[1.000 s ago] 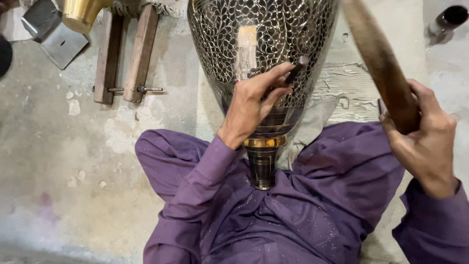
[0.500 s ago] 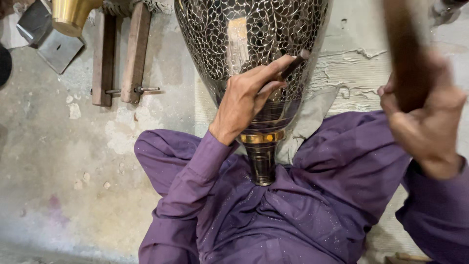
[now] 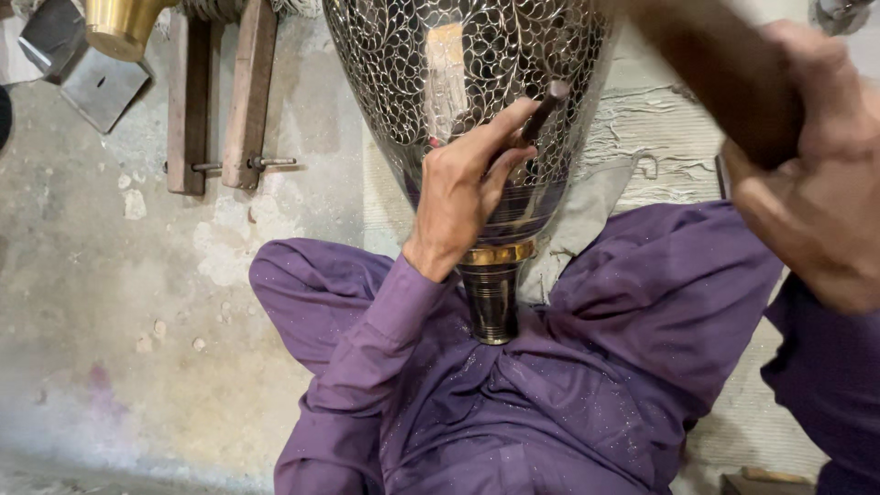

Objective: The person sits cross-legged on the floor holding a large engraved brass vase between their legs. They hold a chisel against the vase surface and strike it with a wooden mallet, chasing the decorative pattern, repositioning the chisel across different areas of the vase body.

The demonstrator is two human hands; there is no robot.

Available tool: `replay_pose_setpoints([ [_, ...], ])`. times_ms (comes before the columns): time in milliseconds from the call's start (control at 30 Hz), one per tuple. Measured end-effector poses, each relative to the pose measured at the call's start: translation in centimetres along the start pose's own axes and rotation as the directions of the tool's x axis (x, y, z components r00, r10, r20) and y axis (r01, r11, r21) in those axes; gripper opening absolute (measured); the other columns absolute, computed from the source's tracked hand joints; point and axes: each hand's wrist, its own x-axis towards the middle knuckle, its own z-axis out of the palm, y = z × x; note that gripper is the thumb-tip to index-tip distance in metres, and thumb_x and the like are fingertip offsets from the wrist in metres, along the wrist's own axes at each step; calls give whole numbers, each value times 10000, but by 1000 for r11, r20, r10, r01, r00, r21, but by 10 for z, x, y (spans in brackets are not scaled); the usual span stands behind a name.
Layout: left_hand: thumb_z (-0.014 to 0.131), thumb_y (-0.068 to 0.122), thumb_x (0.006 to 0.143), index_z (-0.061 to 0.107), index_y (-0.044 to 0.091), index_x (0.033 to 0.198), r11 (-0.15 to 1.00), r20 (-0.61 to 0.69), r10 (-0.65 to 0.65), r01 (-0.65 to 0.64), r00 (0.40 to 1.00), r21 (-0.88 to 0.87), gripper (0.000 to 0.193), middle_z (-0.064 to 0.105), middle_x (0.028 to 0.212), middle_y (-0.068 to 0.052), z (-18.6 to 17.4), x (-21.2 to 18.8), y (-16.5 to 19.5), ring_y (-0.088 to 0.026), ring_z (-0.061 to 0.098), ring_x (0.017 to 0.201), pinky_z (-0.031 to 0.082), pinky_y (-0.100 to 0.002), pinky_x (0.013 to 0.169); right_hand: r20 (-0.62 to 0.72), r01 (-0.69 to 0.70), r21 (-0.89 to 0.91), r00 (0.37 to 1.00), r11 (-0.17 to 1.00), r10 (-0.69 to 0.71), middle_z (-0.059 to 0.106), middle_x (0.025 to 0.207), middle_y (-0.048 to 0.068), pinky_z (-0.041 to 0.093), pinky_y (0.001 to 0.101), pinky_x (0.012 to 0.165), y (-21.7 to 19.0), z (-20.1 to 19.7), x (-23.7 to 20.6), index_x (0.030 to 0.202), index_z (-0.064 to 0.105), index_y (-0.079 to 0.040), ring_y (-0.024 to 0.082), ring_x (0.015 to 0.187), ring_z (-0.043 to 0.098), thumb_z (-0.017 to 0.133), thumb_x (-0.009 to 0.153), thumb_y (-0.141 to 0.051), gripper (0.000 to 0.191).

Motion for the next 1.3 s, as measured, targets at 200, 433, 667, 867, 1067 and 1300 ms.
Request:
replay_pose_setpoints([
  [200,763,131,966,570,189,1426,994,-57,-104,105,993,14,502,790,1062,-74,8,-10,1,-165,799,929,647,-306,758,50,117,-270,993,956,-108,687,1023,196,582,386,752,-1,2,8,1368,590,31,301,805,701,704,941,138,454],
  [433,684,82,1061,522,198,1479,996,-153,-57,46,987,-76,463,778,1127,-79,21,-29,-8,-163,801,996,685,-273,800,73,130,-294,991,947,-113,664,1001,211,584,416,736,-19,-4,14,1351,616,-6,333,831,697,758,870,98,513],
  [667,743,86,1015,520,128,1465,998,-294,-59,48,954,-46,504,765,1096,-92,36,-35,-12,-166,789,979,684,-269,785,176,234,-420,969,877,-174,645,940,145,564,426,705,-34,-10,23,1330,649,-92,313,742,667,765,835,103,545],
  [867,774,79,989,561,121,1405,995,-329,-98,96,939,-24,469,771,1077,-92,33,-40,-3,-162,795,959,663,-287,802,207,184,-391,972,902,-108,661,965,186,565,447,667,-38,-11,24,1334,644,-76,342,723,672,742,784,70,578],
  [1067,742,86,1023,568,156,1415,998,-213,-64,59,975,-32,435,788,1078,-103,27,-33,-12,-182,806,950,676,-293,806,126,57,-276,992,959,-23,677,961,198,571,448,701,-41,-5,23,1298,612,-39,339,791,696,748,915,19,411],
  [1300,735,128,1005,549,167,1449,999,-103,-36,35,994,-17,483,790,1099,-97,19,-23,-18,-194,801,990,684,-317,842,101,-20,-309,993,951,54,698,1095,214,597,435,797,-27,-2,13,1308,633,-32,360,894,713,708,791,72,532],
])
